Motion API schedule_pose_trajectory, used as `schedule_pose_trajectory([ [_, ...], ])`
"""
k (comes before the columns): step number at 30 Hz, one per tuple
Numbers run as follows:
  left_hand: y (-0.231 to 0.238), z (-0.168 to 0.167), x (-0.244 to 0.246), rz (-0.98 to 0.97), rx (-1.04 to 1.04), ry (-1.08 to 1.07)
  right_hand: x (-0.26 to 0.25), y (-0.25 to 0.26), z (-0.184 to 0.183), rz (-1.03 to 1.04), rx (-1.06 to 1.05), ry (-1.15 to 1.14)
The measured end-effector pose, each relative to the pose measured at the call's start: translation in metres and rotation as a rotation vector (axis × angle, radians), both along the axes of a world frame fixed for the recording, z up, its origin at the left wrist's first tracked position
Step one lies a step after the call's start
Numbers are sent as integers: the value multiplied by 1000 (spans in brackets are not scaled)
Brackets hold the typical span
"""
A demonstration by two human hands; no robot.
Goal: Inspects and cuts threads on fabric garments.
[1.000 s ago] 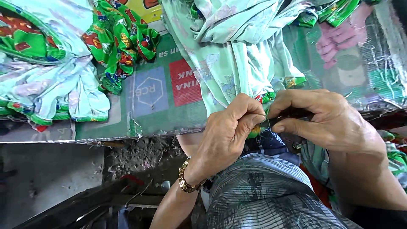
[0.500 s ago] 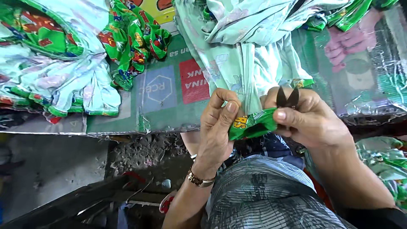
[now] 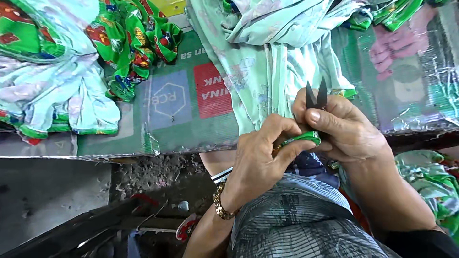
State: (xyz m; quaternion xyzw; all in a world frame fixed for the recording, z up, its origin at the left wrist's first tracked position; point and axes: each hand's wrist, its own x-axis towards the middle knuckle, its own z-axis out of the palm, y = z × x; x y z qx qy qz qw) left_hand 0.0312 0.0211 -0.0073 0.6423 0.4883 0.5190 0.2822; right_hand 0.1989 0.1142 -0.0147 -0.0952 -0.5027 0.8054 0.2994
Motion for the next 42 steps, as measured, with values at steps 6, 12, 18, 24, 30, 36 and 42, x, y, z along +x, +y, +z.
schedule_pose_trajectory([
  [6, 3, 1, -9, 48, -70, -261, 2, -2, -1, -26, 194, -97],
  [12, 4, 3, -12, 128, -64, -352, 2, -2, 0, -57, 81, -57],
  [18, -3, 3, -17, 5, -35, -340, 2, -3, 1, -63, 67, -49],
  [24, -4, 0, -7, -58, 139, 97, 1, -5, 0, -56, 37, -25],
  [30, -4, 0, 1, -61, 87, -31, 1, -5, 0, -65, 51, -39],
  [36, -12, 1, -1, -43, 64, -185, 1, -6, 0, -86, 182, -88],
  [42, -38, 3, -25, -323, 154, -448, 2, -5, 0, -60, 155, -71],
])
